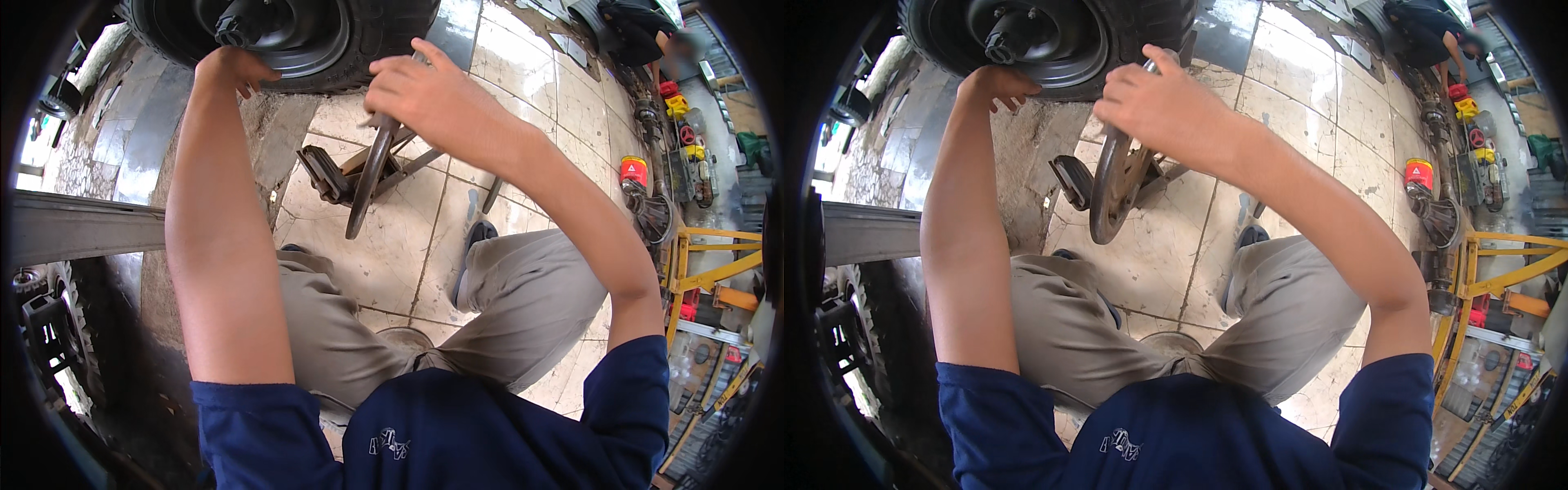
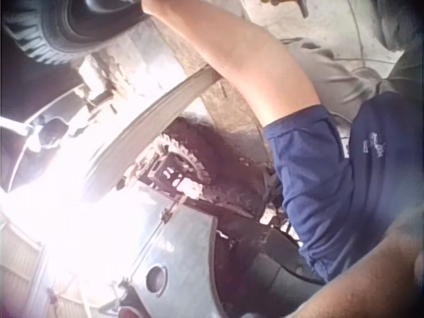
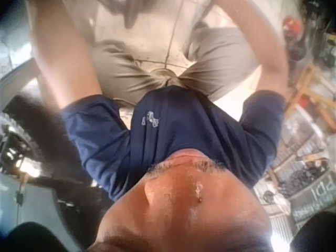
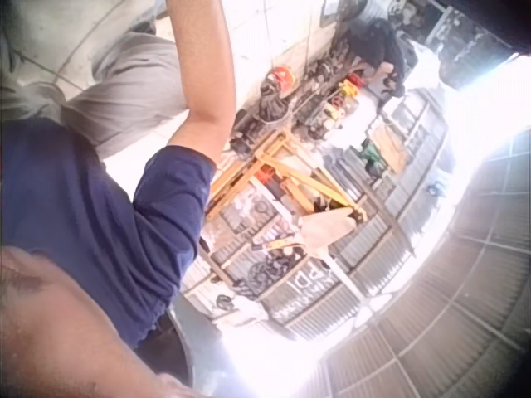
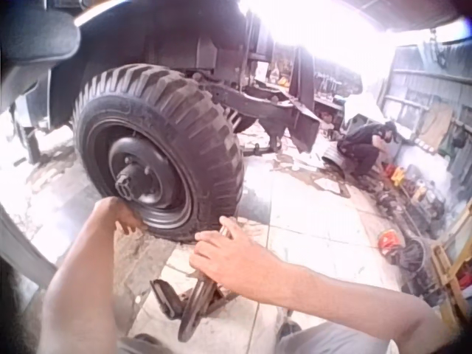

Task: The person kneels beside a vehicle tire and uses a metal scraper to remove material from the rim. They repeatedly scrape the rim surface, rotate the tire by hand to access different sections, and continue scraping around the circumference.

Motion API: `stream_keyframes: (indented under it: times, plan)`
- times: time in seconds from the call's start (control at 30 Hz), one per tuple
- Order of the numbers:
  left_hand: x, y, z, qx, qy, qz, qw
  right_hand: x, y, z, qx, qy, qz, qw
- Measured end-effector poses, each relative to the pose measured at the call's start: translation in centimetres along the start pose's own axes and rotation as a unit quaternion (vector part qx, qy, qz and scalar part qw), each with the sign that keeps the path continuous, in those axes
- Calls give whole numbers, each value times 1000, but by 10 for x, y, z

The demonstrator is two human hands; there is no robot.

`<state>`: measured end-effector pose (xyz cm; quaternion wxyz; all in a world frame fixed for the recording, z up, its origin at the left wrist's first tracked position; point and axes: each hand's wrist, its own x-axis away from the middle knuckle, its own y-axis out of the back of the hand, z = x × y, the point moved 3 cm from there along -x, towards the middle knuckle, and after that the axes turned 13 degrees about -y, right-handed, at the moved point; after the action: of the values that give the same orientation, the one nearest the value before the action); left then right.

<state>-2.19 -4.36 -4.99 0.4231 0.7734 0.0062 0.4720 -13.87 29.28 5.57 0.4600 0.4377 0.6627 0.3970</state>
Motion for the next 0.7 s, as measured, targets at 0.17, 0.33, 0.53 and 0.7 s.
stream_keyframes:
  times: [0.17, 0.33, 0.53, 0.7]
  plan:
    - [6, 0, 11, -9, 23, 27, 999, -1, 8, 3, -65, 29, 34, 997]
    - [23, 0, -12, 2, -15, -20, 1000, 6, 3, -6, -4, -36, 37, 999]
    - [15, -2, -2, 11, -5, -9, 1000, 4, 20, 12, -59, 32, 106, 992]
    - [8, 1, -2, 6, 19, 18, 1000, 10, 19, 15, 3, 1, 98, 995]
